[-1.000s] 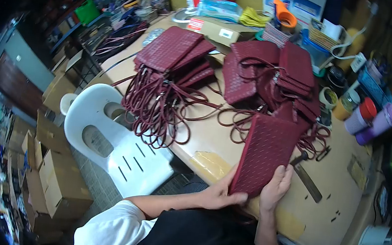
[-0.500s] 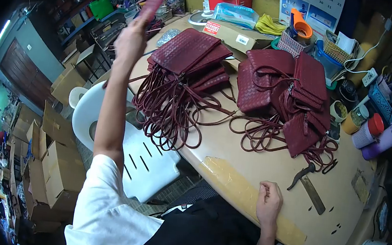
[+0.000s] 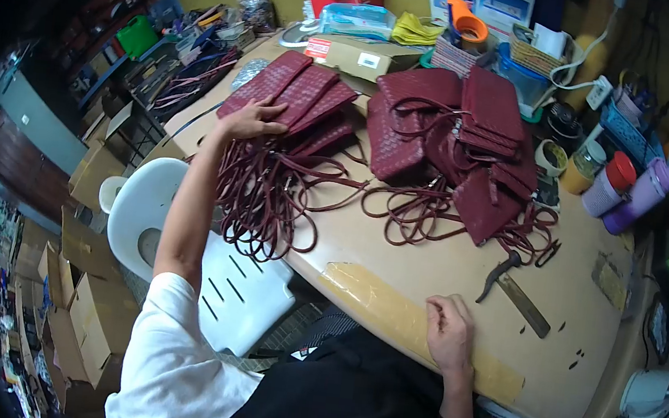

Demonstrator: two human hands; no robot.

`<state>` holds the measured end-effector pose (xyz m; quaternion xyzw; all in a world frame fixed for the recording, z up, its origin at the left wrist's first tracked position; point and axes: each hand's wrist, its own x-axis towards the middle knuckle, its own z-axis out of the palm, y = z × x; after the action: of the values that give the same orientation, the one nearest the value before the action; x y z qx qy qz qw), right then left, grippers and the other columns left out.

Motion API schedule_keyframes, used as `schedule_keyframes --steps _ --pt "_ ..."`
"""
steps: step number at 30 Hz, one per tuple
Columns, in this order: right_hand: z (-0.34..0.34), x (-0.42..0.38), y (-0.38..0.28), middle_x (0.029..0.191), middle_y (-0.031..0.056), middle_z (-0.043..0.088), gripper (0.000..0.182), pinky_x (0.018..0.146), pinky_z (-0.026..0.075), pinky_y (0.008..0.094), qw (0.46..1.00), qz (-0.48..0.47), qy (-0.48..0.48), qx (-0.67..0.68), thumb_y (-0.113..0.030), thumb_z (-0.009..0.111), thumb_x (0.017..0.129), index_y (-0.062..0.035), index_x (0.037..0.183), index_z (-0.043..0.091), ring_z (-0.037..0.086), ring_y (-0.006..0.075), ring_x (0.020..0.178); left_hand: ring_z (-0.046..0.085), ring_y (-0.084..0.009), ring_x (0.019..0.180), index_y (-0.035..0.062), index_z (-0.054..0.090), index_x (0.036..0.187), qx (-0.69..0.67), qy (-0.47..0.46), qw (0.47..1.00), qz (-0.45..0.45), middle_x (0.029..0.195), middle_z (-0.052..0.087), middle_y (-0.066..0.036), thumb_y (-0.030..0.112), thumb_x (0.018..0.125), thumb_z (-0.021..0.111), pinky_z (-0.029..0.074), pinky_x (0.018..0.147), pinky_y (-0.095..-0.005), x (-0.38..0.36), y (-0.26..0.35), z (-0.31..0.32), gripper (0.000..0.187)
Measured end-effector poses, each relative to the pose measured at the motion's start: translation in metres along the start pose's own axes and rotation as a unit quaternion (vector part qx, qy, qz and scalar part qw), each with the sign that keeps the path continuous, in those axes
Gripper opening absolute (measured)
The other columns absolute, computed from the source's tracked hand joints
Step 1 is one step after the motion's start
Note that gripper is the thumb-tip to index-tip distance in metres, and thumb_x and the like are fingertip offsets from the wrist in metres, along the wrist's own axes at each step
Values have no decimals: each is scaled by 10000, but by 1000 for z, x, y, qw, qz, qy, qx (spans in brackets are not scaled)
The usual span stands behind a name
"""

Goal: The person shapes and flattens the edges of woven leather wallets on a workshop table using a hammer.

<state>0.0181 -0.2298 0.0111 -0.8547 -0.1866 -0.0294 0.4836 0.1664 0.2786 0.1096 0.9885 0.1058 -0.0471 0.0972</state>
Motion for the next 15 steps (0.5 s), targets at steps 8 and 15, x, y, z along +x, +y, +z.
schedule_keyframes --steps 8,15 --pt "-89 -25 63 1213 146 522 314 1030 298 479 899 57 211 -380 -143 606 859 -65 1161 569 462 331 1174 531 -320 1121 115 648 1137 110 61 961 246 1082 606 -164 432 900 576 398 920 -481 -59 121 50 403" --pt "-92 -26 67 1201 130 523 356 1039 290 475 903 93 201 -369 -161 616 847 -73 1178 524 452 322 1197 675 -292 877 127 726 1039 275 -127 935 183 912 693 -127 473 848 638 494 797 -408 -72 150 13 405"
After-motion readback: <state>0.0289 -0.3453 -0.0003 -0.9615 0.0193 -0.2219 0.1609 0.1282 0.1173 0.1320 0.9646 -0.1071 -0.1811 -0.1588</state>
